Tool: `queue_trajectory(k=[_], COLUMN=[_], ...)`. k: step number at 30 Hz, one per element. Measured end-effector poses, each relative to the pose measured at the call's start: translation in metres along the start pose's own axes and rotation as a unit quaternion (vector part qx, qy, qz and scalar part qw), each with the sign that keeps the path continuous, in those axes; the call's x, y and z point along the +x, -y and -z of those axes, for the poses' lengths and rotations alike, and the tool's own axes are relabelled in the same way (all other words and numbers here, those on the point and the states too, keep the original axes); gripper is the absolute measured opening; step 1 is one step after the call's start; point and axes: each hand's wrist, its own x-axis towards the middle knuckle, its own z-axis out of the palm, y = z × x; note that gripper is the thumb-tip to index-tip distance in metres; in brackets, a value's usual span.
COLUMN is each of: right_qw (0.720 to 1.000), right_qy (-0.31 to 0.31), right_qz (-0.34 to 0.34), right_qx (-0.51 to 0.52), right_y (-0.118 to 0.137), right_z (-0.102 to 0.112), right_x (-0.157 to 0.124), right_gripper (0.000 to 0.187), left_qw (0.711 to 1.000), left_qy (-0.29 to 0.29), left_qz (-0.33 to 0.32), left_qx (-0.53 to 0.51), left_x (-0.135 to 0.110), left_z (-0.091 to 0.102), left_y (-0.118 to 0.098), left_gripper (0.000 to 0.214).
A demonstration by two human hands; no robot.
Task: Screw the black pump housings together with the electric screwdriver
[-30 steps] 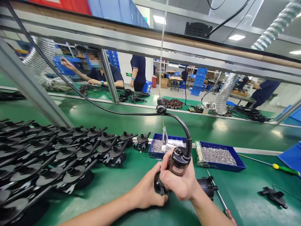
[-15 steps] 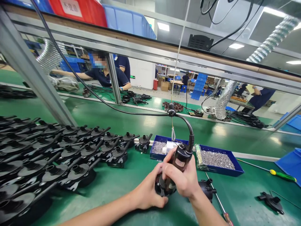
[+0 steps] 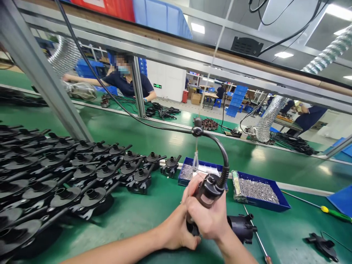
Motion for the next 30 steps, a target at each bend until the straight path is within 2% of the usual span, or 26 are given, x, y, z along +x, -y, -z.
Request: queue_trajectory(k=[4, 8, 12, 16, 19, 21, 23, 25, 30], right_qw=[0.999, 0.999, 0.998, 0.999, 0.998, 0.995, 0.992, 0.993, 0.997], right_qy=[-0.021, -0.025, -0.045, -0.043, -0.051, -0.084, -0.106, -0.106, -0.075], right_qz=[-0.009, 0.011, -0.006, -0.031, -0.007, 0.040, 0.065, 0.057, 0.031], right_qx=[-0.026, -0.046, -0.050, -0.005, 0.024, 0.023, 0.013, 0.006, -0.012], right_y=[0.000, -0.001, -0.003, 0.000, 0.005, 0.007, 0.006, 0.002, -0.009], right_z=[-0.009, -0.010, -0.006, 0.001, 0.010, 0.018, 0.025, 0.030, 0.028], right_x=[-0.002, -0.005, -0.004, -0.001, 0.001, 0.003, 0.006, 0.008, 0.012], right_gripper=[0.011, 0.012, 0.010, 0.009, 0.010, 0.010, 0.009, 0.009, 0.010], left_qw=[1.000, 1.000, 1.000, 0.998, 0.995, 0.994, 0.992, 0.991, 0.989], left_qy=[0.003, 0.002, -0.018, -0.051, -0.066, -0.076, -0.080, -0.083, -0.089], left_qz=[0.017, 0.009, 0.012, 0.043, 0.073, 0.084, 0.084, 0.085, 0.089], left_qx=[-0.001, -0.004, -0.006, 0.015, 0.008, -0.013, -0.041, -0.062, -0.080], left_x=[0.002, 0.002, -0.002, -0.008, -0.010, -0.010, -0.009, -0.009, -0.008], left_z=[0.001, 0.001, -0.003, -0.011, -0.015, -0.015, -0.014, -0.013, -0.014], left_y=[-0.001, -0.001, -0.002, -0.007, -0.008, -0.008, -0.009, -0.010, -0.012], left_gripper=[0.093, 0.092, 0.095, 0.104, 0.113, 0.102, 0.082, 0.070, 0.063])
